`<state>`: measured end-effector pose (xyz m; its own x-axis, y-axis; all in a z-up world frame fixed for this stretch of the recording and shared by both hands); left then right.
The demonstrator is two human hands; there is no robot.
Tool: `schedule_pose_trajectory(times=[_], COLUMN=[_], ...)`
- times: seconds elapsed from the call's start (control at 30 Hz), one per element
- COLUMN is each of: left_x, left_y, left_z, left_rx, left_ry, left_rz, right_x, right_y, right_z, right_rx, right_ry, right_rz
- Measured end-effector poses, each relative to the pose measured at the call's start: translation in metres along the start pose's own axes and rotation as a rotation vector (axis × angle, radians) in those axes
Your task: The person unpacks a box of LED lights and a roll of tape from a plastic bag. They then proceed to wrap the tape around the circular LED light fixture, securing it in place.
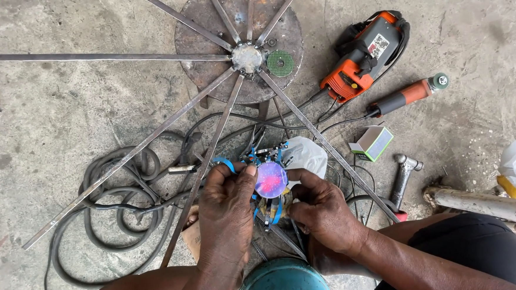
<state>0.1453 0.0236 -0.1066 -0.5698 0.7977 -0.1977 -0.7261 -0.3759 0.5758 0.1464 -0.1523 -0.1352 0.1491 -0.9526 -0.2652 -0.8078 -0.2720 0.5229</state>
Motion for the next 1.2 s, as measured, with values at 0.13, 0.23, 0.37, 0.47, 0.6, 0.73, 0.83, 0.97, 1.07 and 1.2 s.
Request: schedule_pose_trajectory(times=[0.13, 0.23, 0.37, 0.47, 0.6, 0.73, 0.83, 0.97, 1.07, 1.2], left_x=[-0.005, -0.005, -0.004, -0.006, -0.002, 0.0, 0.003, 0.007, 0.006, 0.0], left_y=[0.004, 0.004, 0.003, 0.006, 0.013, 0.018, 0.022, 0.023, 0.023, 0.024], left_z=[0.004, 0.008, 0.011, 0.023, 0.037, 0.045, 0.049, 0.055, 0.053, 0.048], left_rx=[0.096, 0.082, -0.004, -0.095, -0.138, -0.157, -0.179, -0.206, -0.225, -0.185], left_ry=[0.098, 0.118, 0.198, 0.244, 0.254, 0.139, 0.12, 0.092, 0.137, 0.114], left_rz=[-0.07, -0.105, -0.186, -0.335, -0.367, -0.45, -0.424, -0.426, -0.407, -0.35], right_x=[-0.006, -0.004, -0.01, -0.032, -0.046, -0.046, -0.048, -0.053, -0.04, -0.038], right_y=[0.004, 0.005, 0.006, 0.016, 0.028, 0.031, 0.032, 0.031, 0.03, 0.023], right_z=[-0.005, -0.004, 0.002, -0.032, -0.052, -0.058, -0.058, -0.066, -0.058, -0.061], right_rx=[0.021, 0.046, 0.184, 0.254, 0.409, 0.567, 0.653, 0.637, 0.679, 0.588], right_ry=[-0.008, -0.037, -0.116, 0.27, 0.625, 0.911, 1.033, 1.017, 0.85, 0.649], right_rz=[0.026, 0.023, -0.196, -0.165, -0.205, -0.111, -0.058, -0.074, -0.02, 0.0])
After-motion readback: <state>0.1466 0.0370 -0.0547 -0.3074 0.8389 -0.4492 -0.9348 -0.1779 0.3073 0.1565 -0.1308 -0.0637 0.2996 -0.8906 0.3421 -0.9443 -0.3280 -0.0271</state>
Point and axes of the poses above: each hand's wrist, its own y-axis away from the middle knuckle, its own x-axis out of the back of the hand, z = x × y, the point moved 6 cm from there along -y, towards the middle knuckle, and after that the axes turned 4 degrees about -x, right-handed, at the moved point
